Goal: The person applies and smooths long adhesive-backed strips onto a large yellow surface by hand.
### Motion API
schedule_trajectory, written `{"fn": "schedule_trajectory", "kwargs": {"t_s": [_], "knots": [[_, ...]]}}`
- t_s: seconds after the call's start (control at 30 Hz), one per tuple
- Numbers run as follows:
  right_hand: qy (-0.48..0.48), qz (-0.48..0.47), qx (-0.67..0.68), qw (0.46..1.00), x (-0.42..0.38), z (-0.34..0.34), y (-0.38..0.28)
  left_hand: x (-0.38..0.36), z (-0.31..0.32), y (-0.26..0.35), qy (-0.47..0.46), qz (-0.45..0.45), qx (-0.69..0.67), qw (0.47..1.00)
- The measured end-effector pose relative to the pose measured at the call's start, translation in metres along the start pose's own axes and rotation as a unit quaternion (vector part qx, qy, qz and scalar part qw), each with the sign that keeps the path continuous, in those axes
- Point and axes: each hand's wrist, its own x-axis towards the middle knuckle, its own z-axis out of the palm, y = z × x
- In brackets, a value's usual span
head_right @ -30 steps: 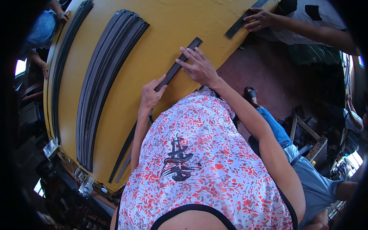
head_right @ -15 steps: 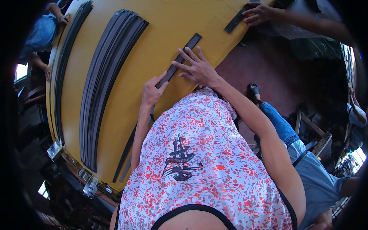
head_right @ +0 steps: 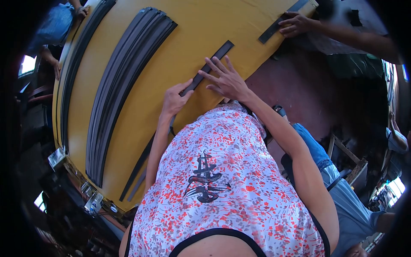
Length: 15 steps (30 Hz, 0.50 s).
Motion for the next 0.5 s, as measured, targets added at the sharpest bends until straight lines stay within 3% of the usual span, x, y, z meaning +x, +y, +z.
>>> {"fn": "schedule_trajectory", "kwargs": {"t_s": [0.33,0.5], "knots": [[-0.027,-0.017,-0.045,0.998,0.005,-0.001,-0.001,0.003,0.0,-0.004,0.028,0.042,0.004,0.999],[-0.024,-0.013,-0.057,0.998,0.0,-0.002,0.005,0.007,0.009,-0.006,0.019,0.02,-0.013,1.0]]}}
